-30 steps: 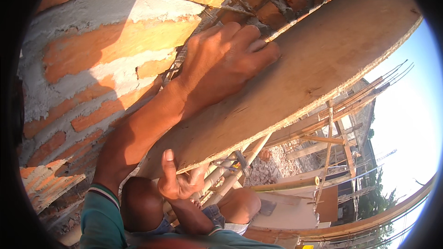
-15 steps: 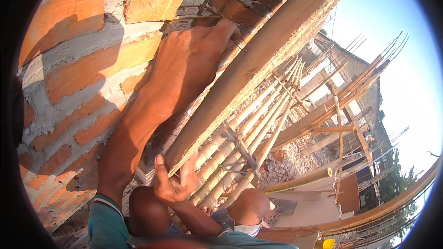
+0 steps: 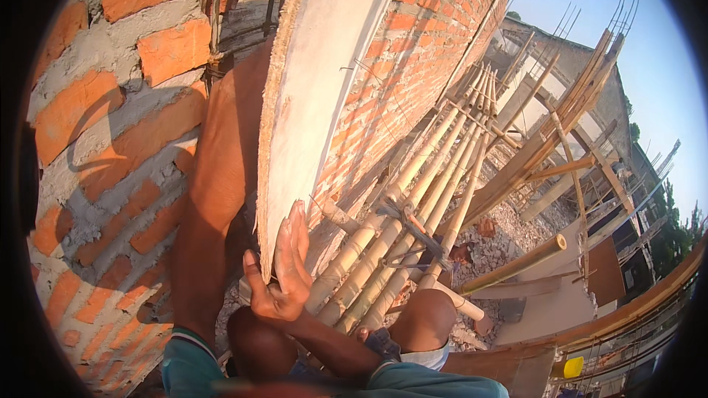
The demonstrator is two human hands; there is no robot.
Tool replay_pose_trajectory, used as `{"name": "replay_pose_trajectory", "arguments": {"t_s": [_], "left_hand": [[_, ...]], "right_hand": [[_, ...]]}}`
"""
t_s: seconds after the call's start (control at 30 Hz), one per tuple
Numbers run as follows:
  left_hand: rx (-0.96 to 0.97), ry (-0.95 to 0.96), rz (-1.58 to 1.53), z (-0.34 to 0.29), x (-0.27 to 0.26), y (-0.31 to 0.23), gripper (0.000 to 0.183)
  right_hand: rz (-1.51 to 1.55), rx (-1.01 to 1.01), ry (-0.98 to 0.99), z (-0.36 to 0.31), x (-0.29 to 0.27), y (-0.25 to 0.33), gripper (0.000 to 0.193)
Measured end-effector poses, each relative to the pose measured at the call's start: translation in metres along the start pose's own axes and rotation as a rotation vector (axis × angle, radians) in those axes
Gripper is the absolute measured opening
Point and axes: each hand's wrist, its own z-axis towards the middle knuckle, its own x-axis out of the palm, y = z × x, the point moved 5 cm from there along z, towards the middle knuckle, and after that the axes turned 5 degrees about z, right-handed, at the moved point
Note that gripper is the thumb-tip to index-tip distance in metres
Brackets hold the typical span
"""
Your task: The person positions a large rectangular plasterboard against a brick wall on bamboo scaffolding and secures it by hand using thin metal wires. The person repeatedly wraps and twists the wires around the board and the wall to hold it in place.
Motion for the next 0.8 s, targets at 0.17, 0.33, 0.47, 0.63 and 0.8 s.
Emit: {"name": "replay_pose_trajectory", "arguments": {"t_s": [0.17,0.33,0.47,0.63,0.8], "left_hand": [[0.108,-0.101,0.018,-0.005,-0.01,-0.003,0.019],[0.128,-0.16,-0.133,-0.014,-0.025,0.001,0.029],[-0.017,-0.267,-0.564,-0.016,-0.053,0.0,0.041],[0.096,-0.002,-0.75,-0.016,-0.05,-0.043,0.06],[-0.022,-0.171,-0.677,-0.017,-0.051,-0.048,0.044]], "right_hand": [[-0.009,-0.081,0.032,0.009,0.001,0.008,0.076],[-0.004,-0.069,0.046,0.013,0.002,0.012,0.075],[-0.047,-0.092,0.073,0.013,0.001,0.012,0.074],[-0.059,0.058,0.106,0.001,0.001,-0.004,0.078],[-0.012,-0.109,0.367,0.012,-0.01,-0.006,0.09]]}}
